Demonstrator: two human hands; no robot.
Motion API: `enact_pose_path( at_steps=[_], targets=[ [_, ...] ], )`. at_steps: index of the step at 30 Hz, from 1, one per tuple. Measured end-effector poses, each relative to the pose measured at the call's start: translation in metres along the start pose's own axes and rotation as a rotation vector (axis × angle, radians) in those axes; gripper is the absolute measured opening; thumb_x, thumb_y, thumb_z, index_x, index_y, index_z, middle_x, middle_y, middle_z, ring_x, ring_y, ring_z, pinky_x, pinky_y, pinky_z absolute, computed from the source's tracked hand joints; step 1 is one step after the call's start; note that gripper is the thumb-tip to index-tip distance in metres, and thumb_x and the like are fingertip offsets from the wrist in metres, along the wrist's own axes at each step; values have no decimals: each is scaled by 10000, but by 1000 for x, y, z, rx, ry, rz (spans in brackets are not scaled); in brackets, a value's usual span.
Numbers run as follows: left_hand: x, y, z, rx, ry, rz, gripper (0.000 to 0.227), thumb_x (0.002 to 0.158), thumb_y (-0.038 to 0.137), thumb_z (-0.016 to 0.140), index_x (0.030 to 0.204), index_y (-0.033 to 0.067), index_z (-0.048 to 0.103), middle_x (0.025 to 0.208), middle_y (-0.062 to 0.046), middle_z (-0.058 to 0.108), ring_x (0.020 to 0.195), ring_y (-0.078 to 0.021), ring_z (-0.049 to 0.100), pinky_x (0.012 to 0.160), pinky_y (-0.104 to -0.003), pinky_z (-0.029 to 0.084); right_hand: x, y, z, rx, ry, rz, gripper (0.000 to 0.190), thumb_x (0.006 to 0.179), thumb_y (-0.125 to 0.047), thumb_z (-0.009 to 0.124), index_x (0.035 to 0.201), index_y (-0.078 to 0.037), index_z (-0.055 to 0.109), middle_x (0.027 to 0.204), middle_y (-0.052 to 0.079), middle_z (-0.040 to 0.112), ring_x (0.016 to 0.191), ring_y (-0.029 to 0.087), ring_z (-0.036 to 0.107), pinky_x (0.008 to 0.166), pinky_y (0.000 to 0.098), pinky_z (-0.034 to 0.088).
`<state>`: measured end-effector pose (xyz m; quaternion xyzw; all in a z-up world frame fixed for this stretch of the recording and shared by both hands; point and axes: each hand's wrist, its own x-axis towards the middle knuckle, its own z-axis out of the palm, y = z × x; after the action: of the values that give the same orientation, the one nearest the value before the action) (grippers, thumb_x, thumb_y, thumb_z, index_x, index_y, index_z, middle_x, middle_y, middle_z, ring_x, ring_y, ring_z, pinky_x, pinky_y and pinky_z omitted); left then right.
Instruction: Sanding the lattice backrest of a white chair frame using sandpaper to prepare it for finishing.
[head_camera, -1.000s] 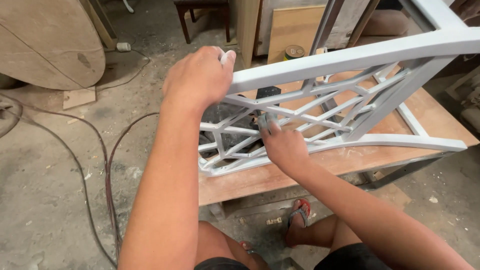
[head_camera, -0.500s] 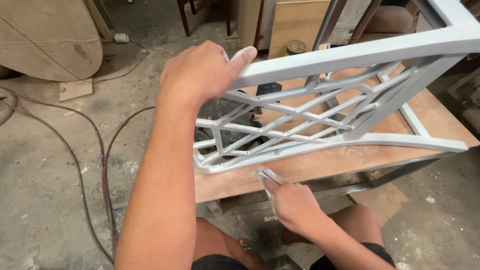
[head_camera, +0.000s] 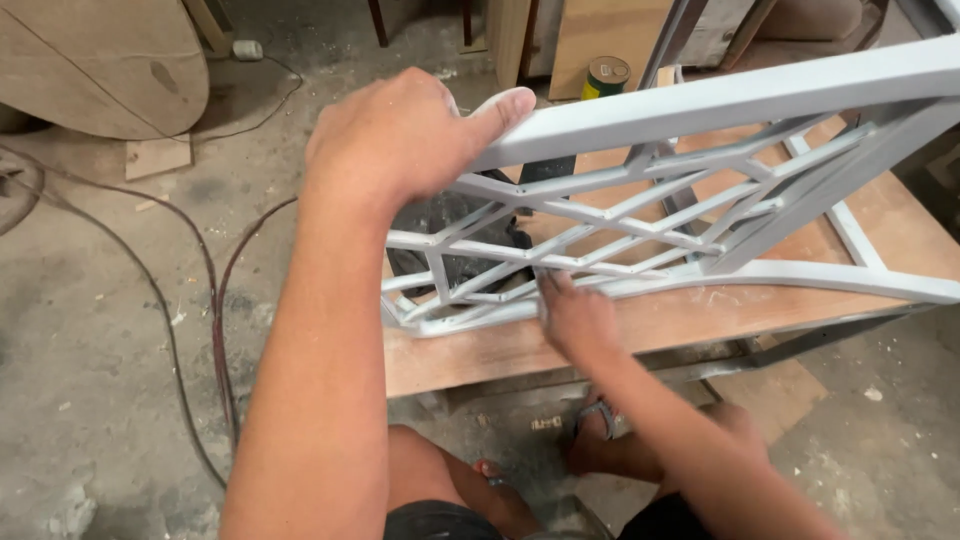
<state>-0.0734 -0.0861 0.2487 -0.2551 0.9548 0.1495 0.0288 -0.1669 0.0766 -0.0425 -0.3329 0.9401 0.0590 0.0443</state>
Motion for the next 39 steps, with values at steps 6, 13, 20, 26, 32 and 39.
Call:
enact_pose_path(
  at_steps=[6, 13, 20, 26, 32, 39],
  targets=[
    [-1, -1, -1, 13, 4, 25, 874, 929, 854, 313, 1028, 94, 733, 1070, -123, 752, 1017, -390, 693, 891, -547, 502, 5, -8, 34, -122, 157, -168, 692, 908, 87, 480, 1538, -195, 432, 1052, 71, 756, 429, 89, 533, 292, 218, 447],
    [-3, -1, -1, 6, 15, 33, 851, 959, 850, 330, 974, 98, 728, 1017, -116, 754, 987, -394, 691, 864, -537, 493, 5, -11, 60, -136, 408, -318, 688, 868, -108, 530, 1547, -126, 424, 1618, 66, 413, 809, 380, 734, 921, 569, 508],
    [-3, -1, -1, 5, 16, 22, 840, 991, 845, 344, 961, 89, 708, 985, -118, 746, 965, -392, 681, 859, -537, 491, -51, 53, 40, -2, 244, -329, 749, 822, -45, 482, 1549, -203, 393, 1329, 18, 568, 533, 234, 637, 731, 384, 584],
    [-4, 2, -1, 10, 6, -18, 837, 990, 854, 336, 985, 107, 712, 1016, -111, 743, 989, -384, 680, 856, -552, 499, -77, 87, -20, 791, 421, 58, 99, 987, -144, 632, 898, -105, 615, 809, -10, 712, 433, 77, 448, 399, 253, 390],
    [-5, 4, 0, 20, 29, -51, 806, 984, 836, 330, 980, 128, 717, 1037, -110, 750, 1031, -380, 677, 865, -529, 490, -65, 79, -18, 960, 467, 78, 217, 899, -66, 676, 1048, -135, 534, 1105, 38, 691, 508, 70, 399, 436, 218, 358],
    [-6, 8, 1, 25, 24, -92, 765, 971, 815, 346, 960, 153, 728, 1047, -119, 750, 1058, -385, 665, 871, -527, 489, -28, 41, -21, 787, 44, -78, 686, 1024, -182, 438, 1637, -181, 129, 1652, 127, 342, 1294, 363, 574, 1048, 516, 530]
  ],
)
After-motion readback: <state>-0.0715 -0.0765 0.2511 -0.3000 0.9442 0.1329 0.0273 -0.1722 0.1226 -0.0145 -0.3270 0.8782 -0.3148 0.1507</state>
